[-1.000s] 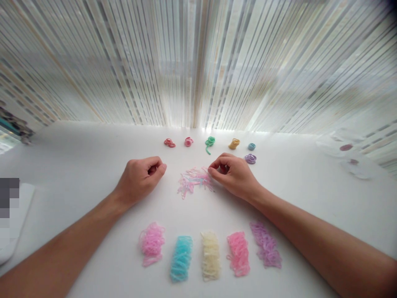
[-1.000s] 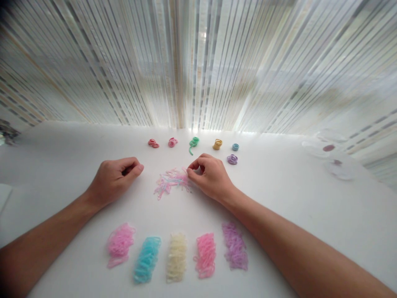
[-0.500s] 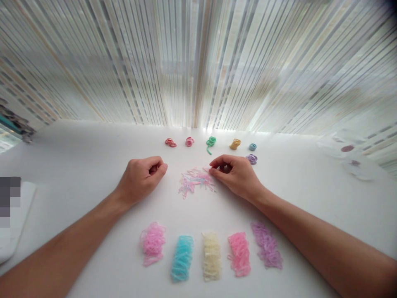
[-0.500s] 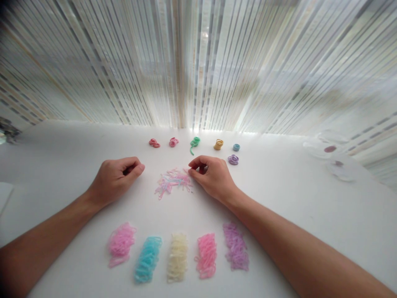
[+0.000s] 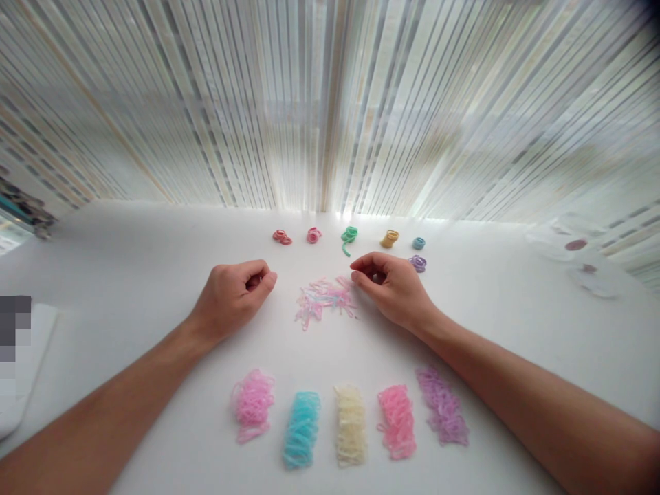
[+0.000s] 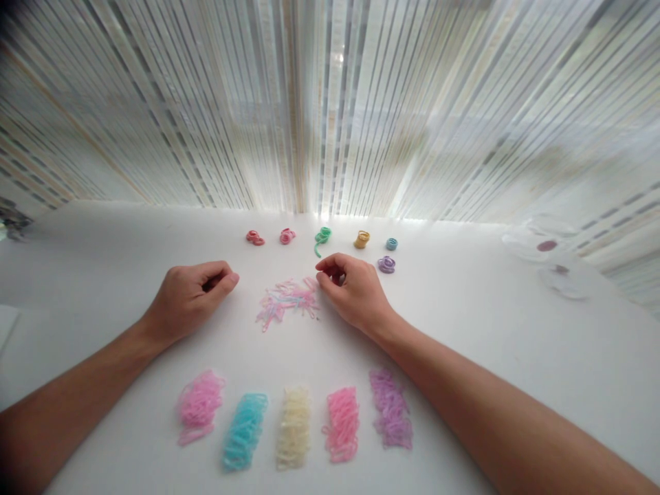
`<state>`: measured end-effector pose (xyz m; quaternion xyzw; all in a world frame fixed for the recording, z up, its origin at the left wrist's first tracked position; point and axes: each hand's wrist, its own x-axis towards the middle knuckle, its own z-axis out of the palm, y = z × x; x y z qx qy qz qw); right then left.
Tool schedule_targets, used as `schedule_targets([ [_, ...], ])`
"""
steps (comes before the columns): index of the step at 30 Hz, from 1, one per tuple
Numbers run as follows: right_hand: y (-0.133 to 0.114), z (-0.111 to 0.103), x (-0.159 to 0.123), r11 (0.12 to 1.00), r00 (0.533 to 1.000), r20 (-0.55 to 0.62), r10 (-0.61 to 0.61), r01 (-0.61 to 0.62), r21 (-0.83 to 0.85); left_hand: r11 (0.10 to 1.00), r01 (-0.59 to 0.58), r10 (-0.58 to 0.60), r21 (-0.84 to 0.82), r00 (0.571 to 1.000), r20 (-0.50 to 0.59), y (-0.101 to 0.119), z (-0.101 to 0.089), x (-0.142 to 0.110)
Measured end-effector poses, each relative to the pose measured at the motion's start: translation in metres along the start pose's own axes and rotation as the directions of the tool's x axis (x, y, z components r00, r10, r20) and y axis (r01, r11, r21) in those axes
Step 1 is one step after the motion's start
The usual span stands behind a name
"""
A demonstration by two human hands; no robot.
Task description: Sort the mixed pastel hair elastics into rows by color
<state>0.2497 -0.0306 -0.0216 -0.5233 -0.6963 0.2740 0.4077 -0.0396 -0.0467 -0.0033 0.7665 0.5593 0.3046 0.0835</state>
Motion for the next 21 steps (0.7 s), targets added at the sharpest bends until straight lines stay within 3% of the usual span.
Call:
schedule_targets([
  [6,-0.0021,-0.0016,-0.0017,0.994,0.997,-0.076,-0.017,0.008,-0.109,1.000,0.004,-0.004,-0.012,1.000,0.002,0.0024,-0.0005,0.0003],
  [12,-0.0028,-0.0047,-0.0070,0.972,0.996,0.032,-0.079,0.085,-0.218,1.000,-0.004,0.004,-0.016,1.000,-0.002,0.0028,-0.0007,-0.0001],
  [21,-0.0035,-0.0049,-0.0036,0.962,0.993,0.116,-0.036,0.066,-0.264,1.000,-0.013,0.013,-0.006,1.000,-0.007,0.0013,0.0003,-0.0003],
])
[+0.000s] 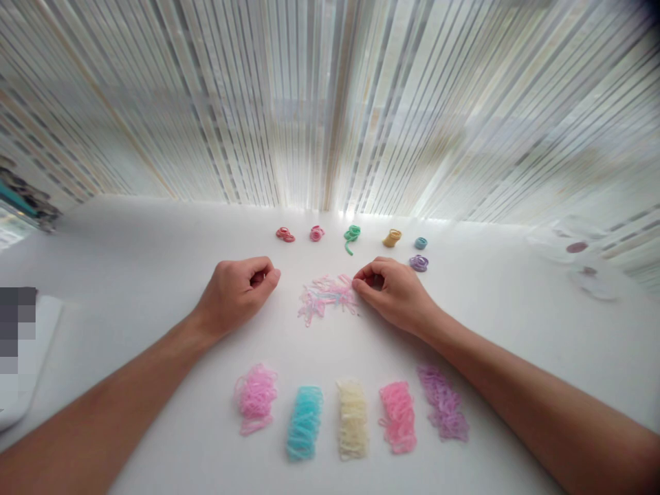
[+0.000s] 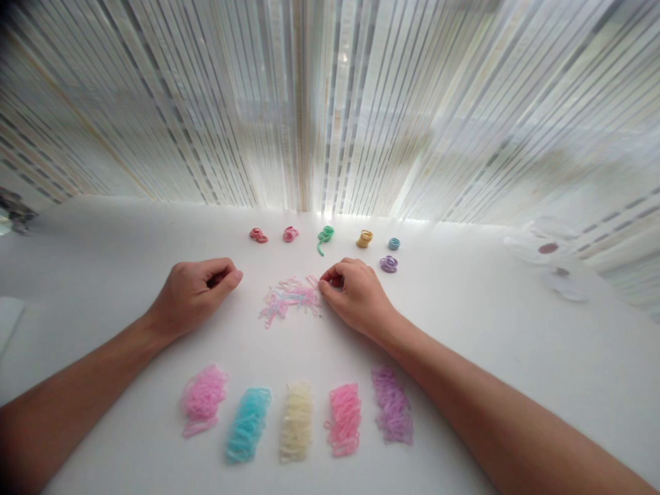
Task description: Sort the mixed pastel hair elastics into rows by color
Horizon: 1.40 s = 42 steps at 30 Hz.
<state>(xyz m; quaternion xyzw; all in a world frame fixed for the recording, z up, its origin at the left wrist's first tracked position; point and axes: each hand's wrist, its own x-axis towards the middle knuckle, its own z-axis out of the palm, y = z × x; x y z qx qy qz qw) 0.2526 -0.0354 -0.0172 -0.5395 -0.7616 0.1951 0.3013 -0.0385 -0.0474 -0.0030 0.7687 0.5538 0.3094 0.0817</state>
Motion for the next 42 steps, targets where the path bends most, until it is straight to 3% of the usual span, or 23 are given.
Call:
schedule_targets([
  [7,0.005,-0.003,-0.003,0.998,0.991,-0.124,0.048,-0.051,-0.024,1.000,0.012,-0.012,-0.003,1.000,0.010,0.000,-0.001,0.000],
  [17,0.009,-0.004,-0.007,0.996,0.984,-0.158,0.079,-0.083,-0.017,1.000,0.009,-0.009,-0.002,1.000,0.002,0.001,-0.001,0.001],
  [29,0.013,-0.006,-0.007,0.998,0.998,-0.044,0.046,-0.047,-0.037,1.000,-0.001,0.001,-0.012,1.000,0.006,0.001,-0.001,0.001],
  [42,0.020,-0.004,-0.003,0.997,0.997,-0.032,0.068,-0.069,-0.032,0.998,0.000,-0.001,-0.057,1.000,-0.013,0.000,0.003,0.002],
])
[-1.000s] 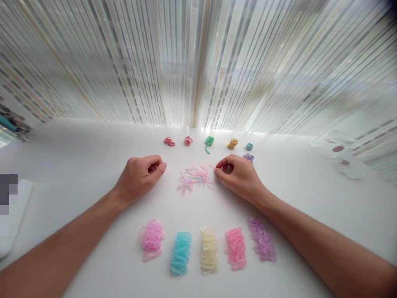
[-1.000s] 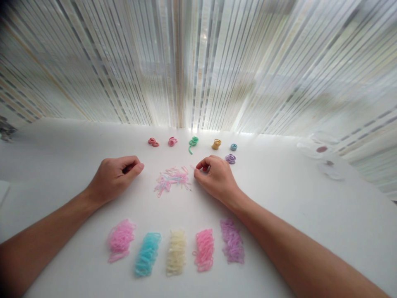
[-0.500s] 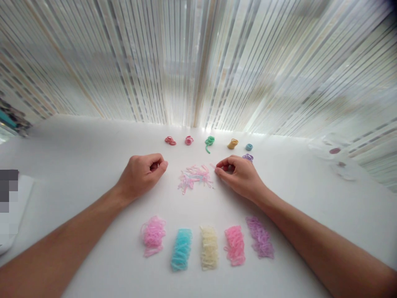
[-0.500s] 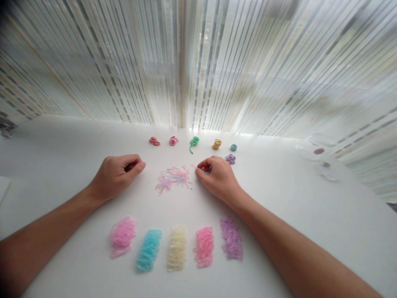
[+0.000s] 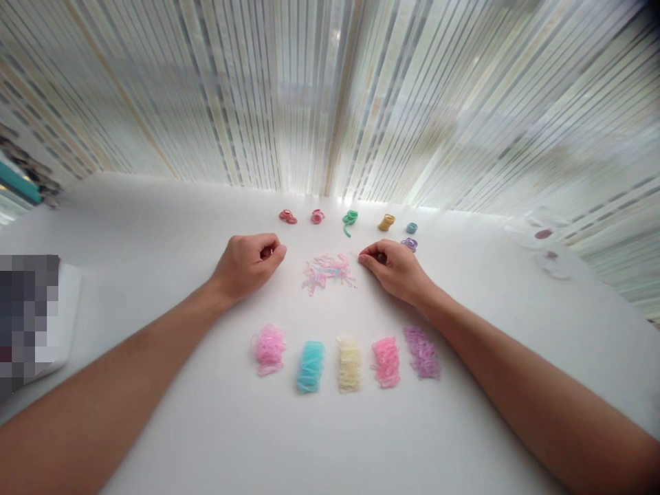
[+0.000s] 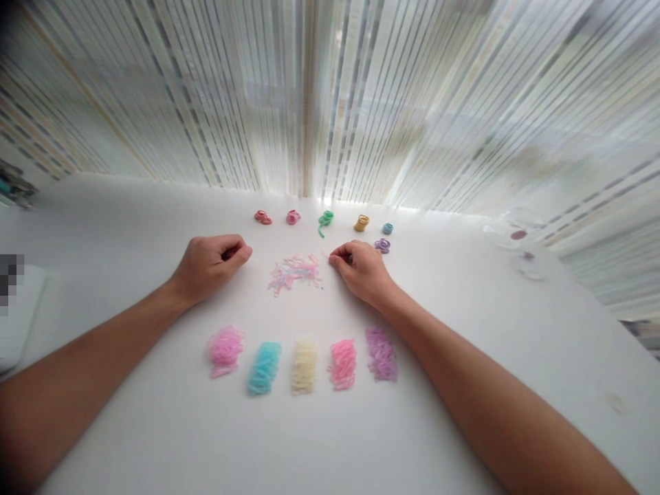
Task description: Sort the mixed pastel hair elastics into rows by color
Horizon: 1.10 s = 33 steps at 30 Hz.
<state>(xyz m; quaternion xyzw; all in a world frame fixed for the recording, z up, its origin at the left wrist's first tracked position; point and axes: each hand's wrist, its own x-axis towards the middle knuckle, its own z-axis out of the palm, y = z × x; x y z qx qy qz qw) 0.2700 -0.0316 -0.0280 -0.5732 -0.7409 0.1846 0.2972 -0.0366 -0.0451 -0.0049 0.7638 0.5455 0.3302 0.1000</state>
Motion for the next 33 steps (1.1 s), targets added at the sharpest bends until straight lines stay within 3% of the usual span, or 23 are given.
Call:
schedule_targets([
  [8,0.008,0.004,-0.001,0.997,0.999,-0.033,0.003,0.000,0.074,0.999,0.018,-0.018,-0.049,1.000,-0.002,0.000,0.000,0.000],
  [23,0.010,0.004,-0.001,0.998,0.999,-0.013,-0.038,0.038,0.058,0.999,0.030,-0.030,-0.018,1.000,-0.008,-0.005,0.002,0.001],
  [33,0.011,-0.014,-0.002,0.990,0.996,0.054,-0.067,0.060,0.131,0.998,0.058,-0.059,0.022,0.998,0.021,0.000,-0.004,0.000],
])
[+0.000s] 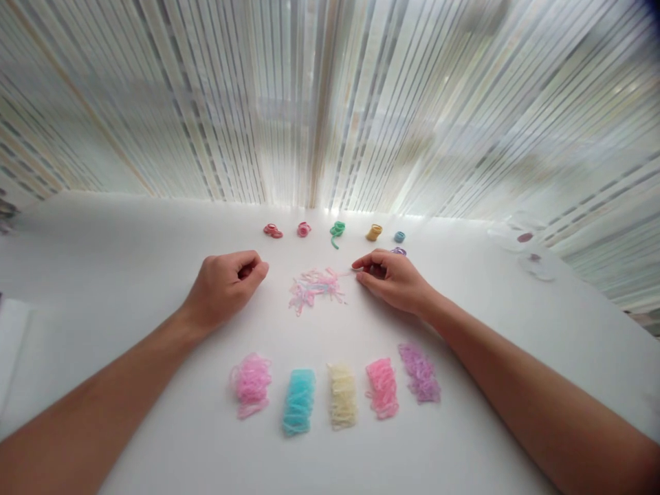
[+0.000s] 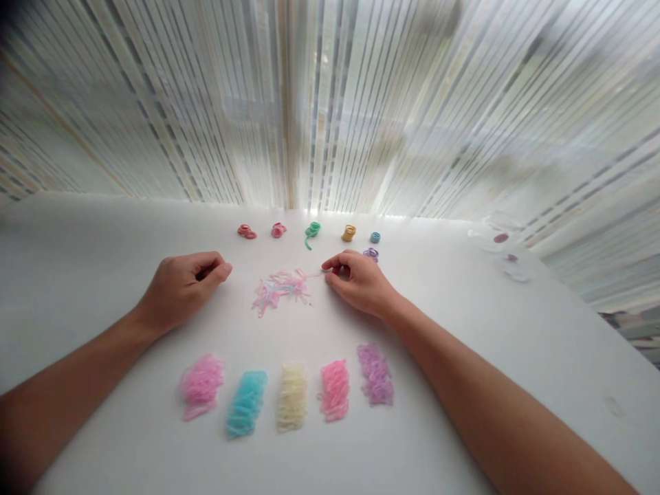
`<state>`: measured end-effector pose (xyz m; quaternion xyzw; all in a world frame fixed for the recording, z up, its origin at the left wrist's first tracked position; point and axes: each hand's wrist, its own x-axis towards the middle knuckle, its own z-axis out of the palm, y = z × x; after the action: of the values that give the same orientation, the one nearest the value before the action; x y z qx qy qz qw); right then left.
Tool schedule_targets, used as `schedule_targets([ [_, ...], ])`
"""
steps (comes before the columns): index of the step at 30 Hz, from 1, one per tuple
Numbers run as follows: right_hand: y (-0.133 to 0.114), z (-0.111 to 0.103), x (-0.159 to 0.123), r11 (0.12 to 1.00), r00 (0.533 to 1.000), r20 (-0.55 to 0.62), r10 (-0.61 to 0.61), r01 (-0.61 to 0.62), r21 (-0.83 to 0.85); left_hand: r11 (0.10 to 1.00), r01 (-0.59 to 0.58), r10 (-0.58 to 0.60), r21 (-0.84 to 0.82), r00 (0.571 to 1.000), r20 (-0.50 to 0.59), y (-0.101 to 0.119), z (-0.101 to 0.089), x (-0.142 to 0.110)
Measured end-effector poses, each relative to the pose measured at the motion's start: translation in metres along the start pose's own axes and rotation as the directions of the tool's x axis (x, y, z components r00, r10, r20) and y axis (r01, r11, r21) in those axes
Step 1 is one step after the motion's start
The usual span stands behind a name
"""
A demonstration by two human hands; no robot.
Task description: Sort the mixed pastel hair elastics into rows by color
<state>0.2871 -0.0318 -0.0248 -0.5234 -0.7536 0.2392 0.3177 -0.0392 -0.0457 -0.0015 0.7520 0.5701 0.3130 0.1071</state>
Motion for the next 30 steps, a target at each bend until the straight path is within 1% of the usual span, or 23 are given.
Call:
schedule_targets([
  [4,0.002,-0.005,0.004,0.999,0.999,0.038,0.006,-0.007,0.035,1.000,0.012,-0.012,0.018,1.000,0.006,0.001,-0.001,-0.001],
  [9,-0.001,-0.004,0.006,0.999,0.999,0.052,0.000,-0.002,0.040,0.998,0.035,-0.036,0.047,0.999,0.019,0.000,-0.002,-0.002],
  [21,-0.011,0.000,0.005,0.999,0.997,0.073,-0.030,0.032,-0.035,0.998,0.054,-0.056,0.044,0.998,0.033,0.001,-0.004,-0.003],
  [25,-0.010,0.000,0.005,0.994,0.995,0.079,-0.058,0.065,-0.088,0.997,0.057,-0.059,0.043,0.998,0.038,0.002,-0.004,-0.002],
  [30,-0.005,-0.002,0.003,0.987,0.989,0.098,-0.110,0.121,-0.110,0.997,0.058,-0.059,0.047,0.998,0.034,0.002,-0.004,-0.002],
])
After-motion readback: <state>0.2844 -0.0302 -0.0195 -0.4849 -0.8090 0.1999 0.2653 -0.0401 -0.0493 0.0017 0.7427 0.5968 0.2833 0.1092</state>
